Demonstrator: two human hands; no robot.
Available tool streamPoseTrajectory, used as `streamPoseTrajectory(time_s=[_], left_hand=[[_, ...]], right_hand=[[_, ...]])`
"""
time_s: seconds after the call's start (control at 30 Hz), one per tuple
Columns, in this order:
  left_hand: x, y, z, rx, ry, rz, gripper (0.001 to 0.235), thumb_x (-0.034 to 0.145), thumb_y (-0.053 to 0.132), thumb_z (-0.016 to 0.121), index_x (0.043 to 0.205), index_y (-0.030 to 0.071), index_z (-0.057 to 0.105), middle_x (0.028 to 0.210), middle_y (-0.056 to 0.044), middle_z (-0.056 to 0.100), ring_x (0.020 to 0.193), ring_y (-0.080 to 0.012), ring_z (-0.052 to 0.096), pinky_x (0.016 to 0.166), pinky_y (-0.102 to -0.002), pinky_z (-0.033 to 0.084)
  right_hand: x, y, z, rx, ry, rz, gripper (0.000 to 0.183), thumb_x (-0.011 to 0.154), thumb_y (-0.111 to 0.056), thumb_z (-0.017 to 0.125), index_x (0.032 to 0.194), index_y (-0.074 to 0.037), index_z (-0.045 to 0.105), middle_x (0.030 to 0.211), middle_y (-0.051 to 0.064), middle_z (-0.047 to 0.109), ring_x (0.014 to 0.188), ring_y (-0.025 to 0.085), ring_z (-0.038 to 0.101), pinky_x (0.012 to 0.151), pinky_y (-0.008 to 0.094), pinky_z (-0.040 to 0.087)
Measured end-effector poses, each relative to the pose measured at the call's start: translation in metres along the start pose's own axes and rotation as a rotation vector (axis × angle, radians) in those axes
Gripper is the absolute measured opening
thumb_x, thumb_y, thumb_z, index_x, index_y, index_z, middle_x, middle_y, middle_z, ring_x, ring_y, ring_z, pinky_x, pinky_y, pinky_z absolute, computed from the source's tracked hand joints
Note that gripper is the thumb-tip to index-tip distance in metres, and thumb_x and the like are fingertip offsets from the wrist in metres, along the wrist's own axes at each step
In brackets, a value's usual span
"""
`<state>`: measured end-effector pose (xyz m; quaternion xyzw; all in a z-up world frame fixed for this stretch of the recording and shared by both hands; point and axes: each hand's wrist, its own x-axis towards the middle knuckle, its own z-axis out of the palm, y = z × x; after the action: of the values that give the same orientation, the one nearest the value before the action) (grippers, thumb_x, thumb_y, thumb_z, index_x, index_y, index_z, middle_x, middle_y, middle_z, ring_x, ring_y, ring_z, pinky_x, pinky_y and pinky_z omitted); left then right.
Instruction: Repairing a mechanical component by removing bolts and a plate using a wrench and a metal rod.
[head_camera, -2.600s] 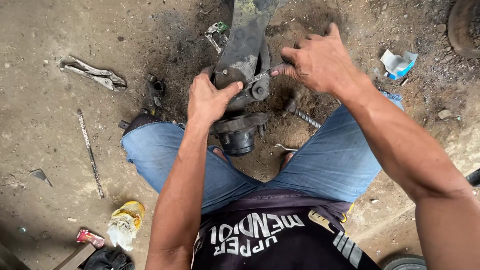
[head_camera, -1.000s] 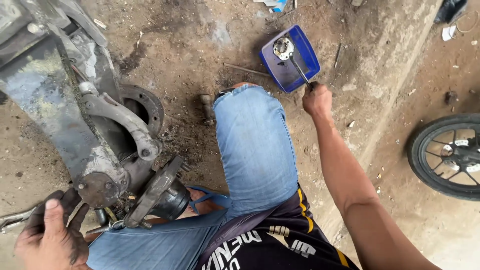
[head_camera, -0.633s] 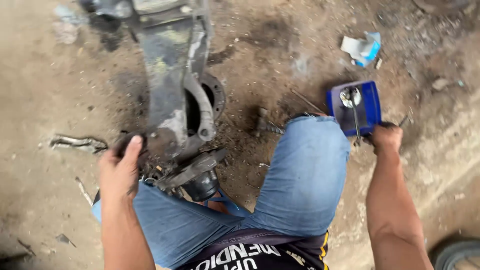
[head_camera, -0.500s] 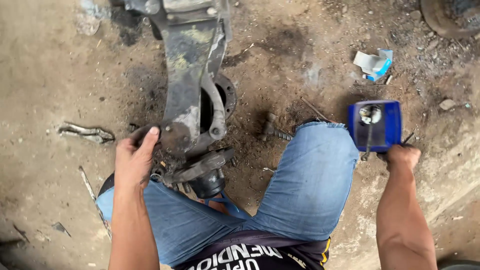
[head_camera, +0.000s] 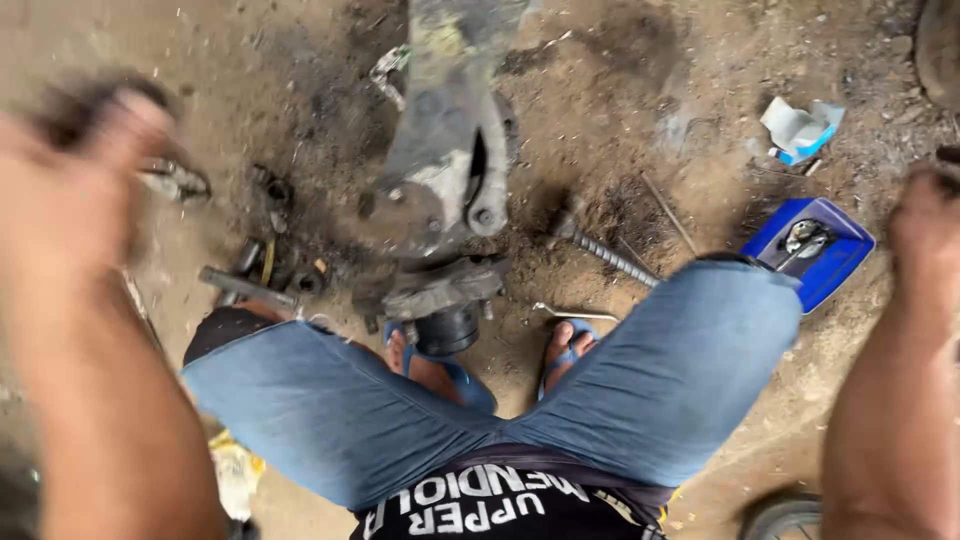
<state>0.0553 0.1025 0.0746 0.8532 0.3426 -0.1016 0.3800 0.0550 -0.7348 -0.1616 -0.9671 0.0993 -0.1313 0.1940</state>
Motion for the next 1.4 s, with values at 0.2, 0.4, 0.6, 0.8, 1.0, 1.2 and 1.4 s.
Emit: streamPoseTrajectory(time_s=[0.2,0.4,0.6,0.8,1.0,1.2,1.4], left_hand=[[0.033,-0.020,-0.075,-0.034,0.163,-0.111,0.040,0.101,0.077,0.066,0.105,0.037,0.064,0.090,0.016,0.054,0.063,-0.0037,0.040,0.051,-0.028,0.033],[-0.106,-0.265,-0.057,0.228,-0.023,0.016,0.041,0.104,0.040,0.067,0.115,0.001,0.073,0.102,-0.021,0.074,0.093,-0.0365,0.070,0.078,-0.050,0.051],[-0.335,-0.340,-0.103,0.213,-0.310,-0.534,0.063,0.096,0.049,0.056,0.083,-0.010,0.075,0.082,-0.033,0.073,0.086,-0.0498,0.066,0.073,-0.056,0.047],[-0.404,-0.279,-0.123,-0.065,-0.254,-0.643,0.043,0.097,0.036,0.060,0.090,-0.003,0.076,0.080,-0.024,0.074,0.072,-0.0334,0.061,0.060,-0.043,0.043],[-0.368,-0.124,-0.137,-0.289,-0.206,-0.872,0.026,0.098,0.026,0.063,0.097,0.003,0.076,0.079,-0.016,0.074,0.060,-0.0199,0.056,0.050,-0.033,0.040],[-0.267,0.079,-0.133,-0.712,0.149,-0.602,0.028,0.102,0.016,0.065,0.126,0.001,0.066,0.105,-0.015,0.070,0.094,-0.0232,0.070,0.080,-0.034,0.058],[-0.368,0.121,0.021,-0.334,0.211,-1.100,0.028,0.090,0.020,0.079,0.110,0.000,0.079,0.087,-0.016,0.077,0.076,-0.0229,0.072,0.072,-0.035,0.055]], right_hand=[[0.030,-0.126,-0.055,-0.189,-0.307,-0.243,0.025,0.130,-0.016,0.078,0.128,0.006,0.066,0.112,0.025,0.071,0.092,0.043,0.067,0.078,0.052,0.050],[-0.064,-0.179,-0.121,-0.459,-0.783,-0.237,0.053,0.107,-0.053,0.053,0.095,-0.005,0.071,0.087,0.025,0.072,0.081,0.051,0.069,0.062,0.058,0.049],[-0.144,-0.237,-0.289,-0.563,-1.241,0.543,0.054,0.099,-0.060,0.052,0.118,-0.012,0.070,0.110,0.021,0.077,0.103,0.037,0.072,0.085,0.048,0.056],[-0.178,-0.264,-0.395,-0.612,-1.349,0.829,0.048,0.100,-0.056,0.052,0.130,-0.022,0.069,0.116,0.017,0.079,0.100,0.032,0.078,0.091,0.044,0.064],[-0.116,-0.272,-0.420,-0.370,-1.180,0.719,0.036,0.093,-0.038,0.064,0.080,-0.004,0.069,0.073,0.015,0.073,0.072,0.029,0.071,0.071,0.042,0.048],[0.014,-0.173,-0.410,-0.404,-1.226,0.828,0.038,0.097,-0.033,0.068,0.096,0.004,0.073,0.080,0.022,0.077,0.059,0.030,0.066,0.053,0.042,0.049],[0.311,-0.095,-0.232,-0.569,-1.352,-0.021,0.052,0.094,-0.052,0.043,0.060,-0.016,0.059,0.056,0.004,0.062,0.057,0.018,0.056,0.057,0.043,0.037]])
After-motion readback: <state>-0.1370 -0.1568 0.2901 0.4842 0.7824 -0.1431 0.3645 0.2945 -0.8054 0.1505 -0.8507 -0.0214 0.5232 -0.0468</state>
